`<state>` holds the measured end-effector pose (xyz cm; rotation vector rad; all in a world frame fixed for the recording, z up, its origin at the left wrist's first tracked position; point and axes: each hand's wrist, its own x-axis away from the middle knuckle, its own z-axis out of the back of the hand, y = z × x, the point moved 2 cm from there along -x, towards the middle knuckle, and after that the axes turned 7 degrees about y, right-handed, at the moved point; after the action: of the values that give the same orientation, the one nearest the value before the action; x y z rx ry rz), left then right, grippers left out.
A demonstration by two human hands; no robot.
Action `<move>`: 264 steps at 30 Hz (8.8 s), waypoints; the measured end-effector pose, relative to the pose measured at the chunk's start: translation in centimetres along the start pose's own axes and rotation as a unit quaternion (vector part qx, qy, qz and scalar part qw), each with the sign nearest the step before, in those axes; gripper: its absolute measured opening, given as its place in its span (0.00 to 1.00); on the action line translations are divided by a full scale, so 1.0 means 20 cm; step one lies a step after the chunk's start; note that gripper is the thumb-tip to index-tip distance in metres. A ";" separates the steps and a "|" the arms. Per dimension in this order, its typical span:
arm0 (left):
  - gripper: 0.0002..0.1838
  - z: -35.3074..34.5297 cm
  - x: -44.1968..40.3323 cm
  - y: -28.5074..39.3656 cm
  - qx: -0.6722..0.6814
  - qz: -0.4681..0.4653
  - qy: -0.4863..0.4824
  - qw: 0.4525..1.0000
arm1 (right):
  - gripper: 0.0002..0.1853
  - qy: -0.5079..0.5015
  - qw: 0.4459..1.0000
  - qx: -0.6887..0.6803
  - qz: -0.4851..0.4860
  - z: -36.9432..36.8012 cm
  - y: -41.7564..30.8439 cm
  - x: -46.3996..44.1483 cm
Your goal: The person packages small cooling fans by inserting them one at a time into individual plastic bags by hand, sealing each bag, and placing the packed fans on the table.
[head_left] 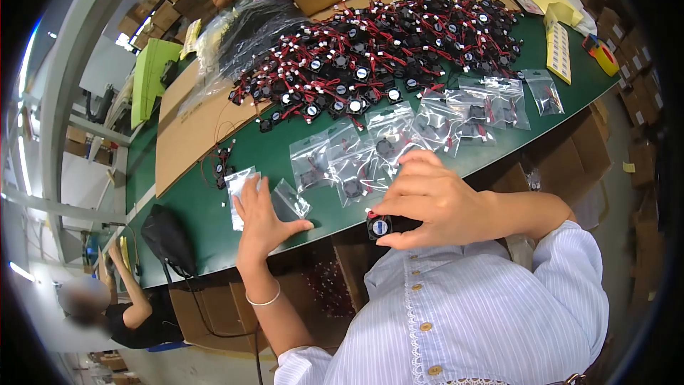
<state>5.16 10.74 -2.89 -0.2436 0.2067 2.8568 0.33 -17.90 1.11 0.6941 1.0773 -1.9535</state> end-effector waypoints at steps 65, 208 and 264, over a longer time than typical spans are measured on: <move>0.39 0.03 0.27 0.62 0.503 -0.124 -0.261 0.815 | 0.15 -0.201 0.965 -0.126 -0.112 -0.01 -0.05 0.26; 0.05 0.01 0.12 0.81 0.668 0.074 -0.100 0.734 | 0.10 -0.146 0.900 -0.207 -0.354 0.21 0.02 0.15; 0.13 -0.09 0.25 -0.31 0.287 0.252 0.333 0.862 | 0.10 -0.306 0.938 -0.130 -0.095 -0.68 0.38 -0.60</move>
<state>2.46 17.68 -6.31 -1.1836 1.4078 2.8700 14.43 -4.11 0.13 -0.1727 0.9947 -1.9395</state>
